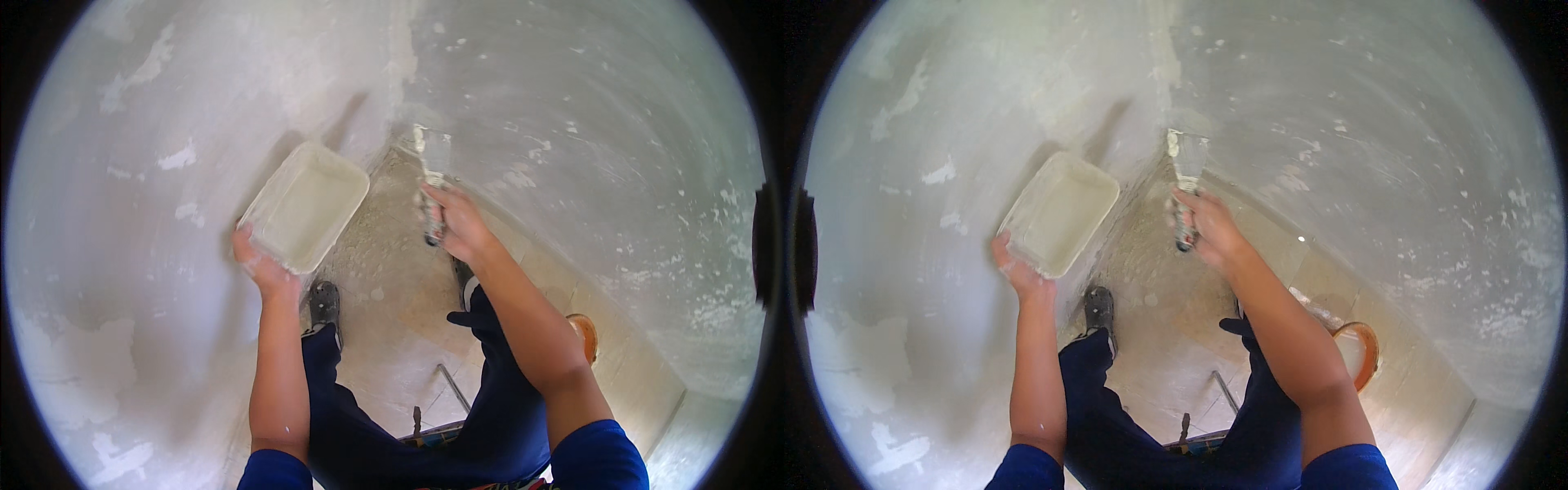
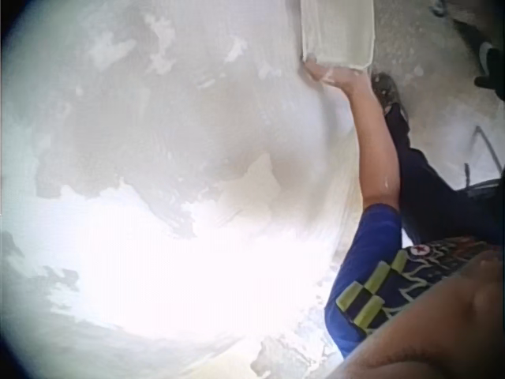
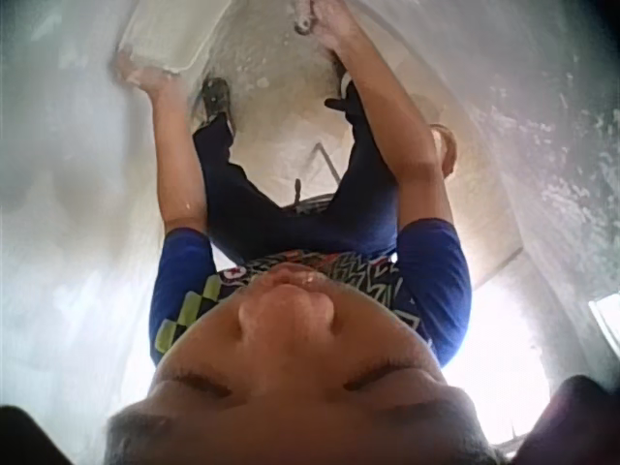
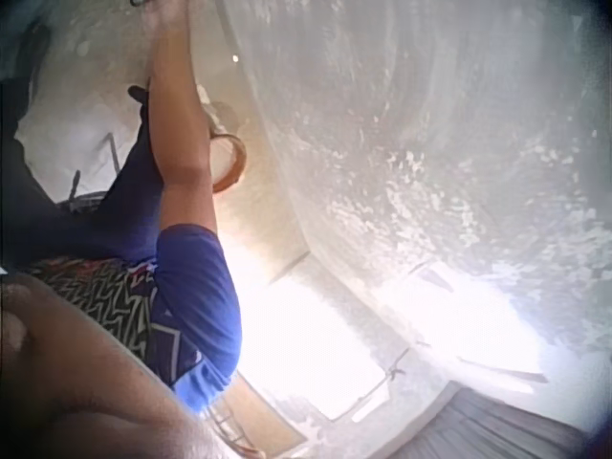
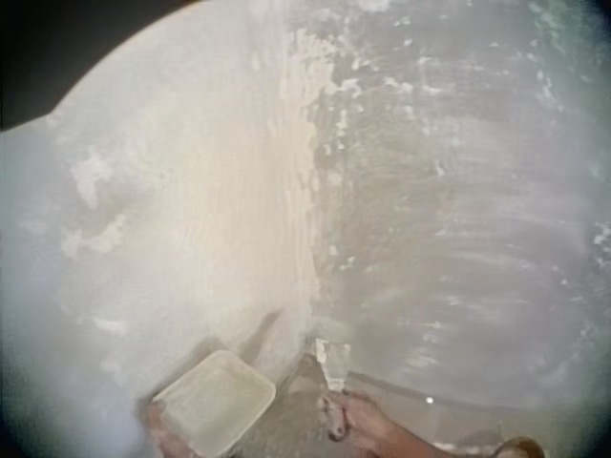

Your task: The person applies spackle to a concrete wall using a putty knife, repeatedly scooping the material from a small white container and smoothing it over the surface in several areas.

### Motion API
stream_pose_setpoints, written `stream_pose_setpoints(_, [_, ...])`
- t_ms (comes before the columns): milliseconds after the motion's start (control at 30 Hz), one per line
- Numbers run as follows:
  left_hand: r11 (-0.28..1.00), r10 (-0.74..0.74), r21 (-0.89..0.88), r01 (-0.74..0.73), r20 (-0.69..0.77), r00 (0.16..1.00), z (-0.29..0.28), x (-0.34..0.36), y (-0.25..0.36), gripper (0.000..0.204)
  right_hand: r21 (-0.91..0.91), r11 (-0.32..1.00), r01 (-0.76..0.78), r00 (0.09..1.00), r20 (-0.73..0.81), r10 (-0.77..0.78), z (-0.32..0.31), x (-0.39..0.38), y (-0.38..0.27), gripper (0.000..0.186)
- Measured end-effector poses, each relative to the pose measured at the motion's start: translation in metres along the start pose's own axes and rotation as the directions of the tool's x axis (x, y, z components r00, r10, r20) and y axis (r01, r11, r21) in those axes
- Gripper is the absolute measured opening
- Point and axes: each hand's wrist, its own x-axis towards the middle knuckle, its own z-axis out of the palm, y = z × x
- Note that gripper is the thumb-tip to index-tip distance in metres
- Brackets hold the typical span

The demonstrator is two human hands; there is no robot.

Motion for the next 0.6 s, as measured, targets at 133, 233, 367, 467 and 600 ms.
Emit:
stream_pose_setpoints(133, [1.0, -0.01, -0.02, 0.01, 0.01, 1.0, -0.004, -0.009, -0.001, 0.065, 0.079, 0.997, 0.002, 0.996, -0.094, 0.006, -0.035, 0.09, 0.059, 0.009])
stream_pose_setpoints(233, [0.999, -0.007, -0.038, 0.004, -0.055, 0.998, 0.005, -0.016, -0.007, 0.064, -0.007, 1.0, -0.017, 0.961, -0.276, 0.015, -0.073, 0.152, 0.116, 0.006])
stream_pose_setpoints(367, [0.994, 0.003, -0.11, -0.015, -0.102, 0.995, -0.022, -0.015, -0.018, 0.065, -0.063, 0.998, -0.009, 0.961, -0.275, -0.009, -0.06, 0.205, 0.18, 0.007])
stream_pose_setpoints(467, [0.998, -0.02, -0.057, 0.01, -0.182, 0.983, -0.052, -0.018, -0.021, 0.065, 0.168, 0.985, -0.027, 0.948, -0.31, 0.079, -0.026, 0.2, 0.202, 0.01])
stream_pose_setpoints(600, [0.996, -0.087, -0.004, 0.09, -0.292, 0.952, -0.068, -0.017, -0.029, 0.065, 0.044, 0.99, 0.131, 0.917, -0.384, -0.104, -0.01, 0.206, 0.222, 0.025])
